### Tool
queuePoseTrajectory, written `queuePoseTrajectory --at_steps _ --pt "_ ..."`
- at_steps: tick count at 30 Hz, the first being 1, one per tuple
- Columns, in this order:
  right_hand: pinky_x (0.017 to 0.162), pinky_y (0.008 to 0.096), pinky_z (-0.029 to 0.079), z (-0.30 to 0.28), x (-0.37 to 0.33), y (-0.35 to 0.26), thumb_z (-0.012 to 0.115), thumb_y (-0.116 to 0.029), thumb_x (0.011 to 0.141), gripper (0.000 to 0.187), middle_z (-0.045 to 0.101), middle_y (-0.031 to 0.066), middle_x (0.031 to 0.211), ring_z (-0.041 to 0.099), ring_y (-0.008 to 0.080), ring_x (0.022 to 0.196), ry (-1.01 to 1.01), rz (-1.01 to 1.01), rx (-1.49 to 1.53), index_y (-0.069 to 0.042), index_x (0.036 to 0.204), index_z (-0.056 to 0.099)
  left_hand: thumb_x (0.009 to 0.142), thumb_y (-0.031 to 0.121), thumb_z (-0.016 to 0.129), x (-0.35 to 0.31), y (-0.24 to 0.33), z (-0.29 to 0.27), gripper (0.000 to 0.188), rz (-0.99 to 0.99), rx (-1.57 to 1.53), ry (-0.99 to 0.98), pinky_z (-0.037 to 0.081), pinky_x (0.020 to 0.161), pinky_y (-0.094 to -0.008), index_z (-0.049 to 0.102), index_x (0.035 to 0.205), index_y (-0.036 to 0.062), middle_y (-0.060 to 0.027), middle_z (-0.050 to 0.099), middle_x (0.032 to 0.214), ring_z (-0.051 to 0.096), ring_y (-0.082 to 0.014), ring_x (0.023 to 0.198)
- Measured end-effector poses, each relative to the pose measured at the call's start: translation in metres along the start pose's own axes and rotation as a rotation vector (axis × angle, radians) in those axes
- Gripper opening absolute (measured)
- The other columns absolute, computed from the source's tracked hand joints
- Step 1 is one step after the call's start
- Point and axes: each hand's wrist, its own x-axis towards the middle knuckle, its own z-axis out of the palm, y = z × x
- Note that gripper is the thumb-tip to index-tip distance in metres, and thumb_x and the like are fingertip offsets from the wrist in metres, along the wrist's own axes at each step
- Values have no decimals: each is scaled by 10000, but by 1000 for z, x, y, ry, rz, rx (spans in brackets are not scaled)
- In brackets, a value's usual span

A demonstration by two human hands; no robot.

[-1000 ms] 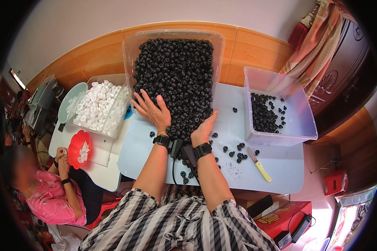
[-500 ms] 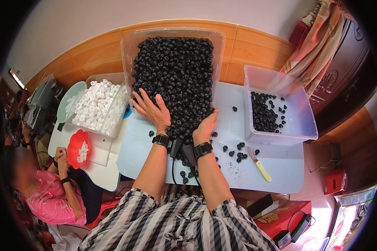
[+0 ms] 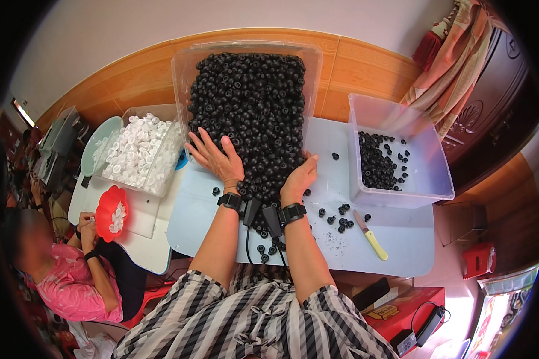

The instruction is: Prepare and trim small black shoe or apparel components on a work table.

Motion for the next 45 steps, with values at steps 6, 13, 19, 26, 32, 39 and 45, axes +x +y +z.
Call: queuePoseTrajectory --at_steps 6,13,19,26,32,39,45 --pt "1045 319 369 2 -2 -4 380 -492 1025 655 610 130 1244 540 222 1139 -8 62 108 90 1244 587 1012 448 440 -1 -2 -2 681 -15 -17 -3 46 1190 -563 241 1556 90 -171 121 1632 -33 -422 1494" --pt "1063 320 360 7 -12 -14 484 -470 1019 625 600 116 1282 515 189 1185 -121 -42 176 95 1270 577 1012 439 444 -1 -5 -1 683 -2 -41 -10 45 1185 -568 260 1539 45 -197 147 1621 -40 -442 1487" --pt "1008 288 396 5 -6 -10 609 -456 966 600 604 80 1228 519 155 1113 -167 -33 115 62 1268 584 1034 444 401 -1 -1 -2 653 17 -29 7 70 1184 -557 282 1528 35 -221 194 1602 0 -453 1484" --pt "947 273 424 10 -9 -15 611 -429 974 538 622 62 1159 539 134 1033 -117 -61 69 48 1224 616 1027 408 434 0 -2 -3 640 41 -3 20 91 1182 -565 289 1526 35 -202 183 1612 27 -463 1479" --pt "1001 292 407 12 -5 -16 596 -455 975 602 616 90 1221 532 163 1100 -167 26 126 70 1268 587 1023 398 443 0 -3 -1 633 67 -18 27 88 1183 -573 290 1530 52 -172 175 1621 9 -466 1482" --pt "1030 294 388 11 -5 -19 594 -464 974 641 604 108 1266 521 174 1142 -152 -54 49 87 1299 561 1014 436 428 -1 -4 -1 680 39 -52 -46 25 1171 -597 260 1535 34 -194 123 1627 -69 -478 1475" --pt "1023 294 392 12 -2 -19 595 -463 975 632 606 108 1263 522 169 1137 -141 -46 35 87 1285 573 1013 463 418 -2 -4 0 702 21 -70 -71 4 1169 -598 237 1545 43 -191 95 1632 -95 -476 1471"
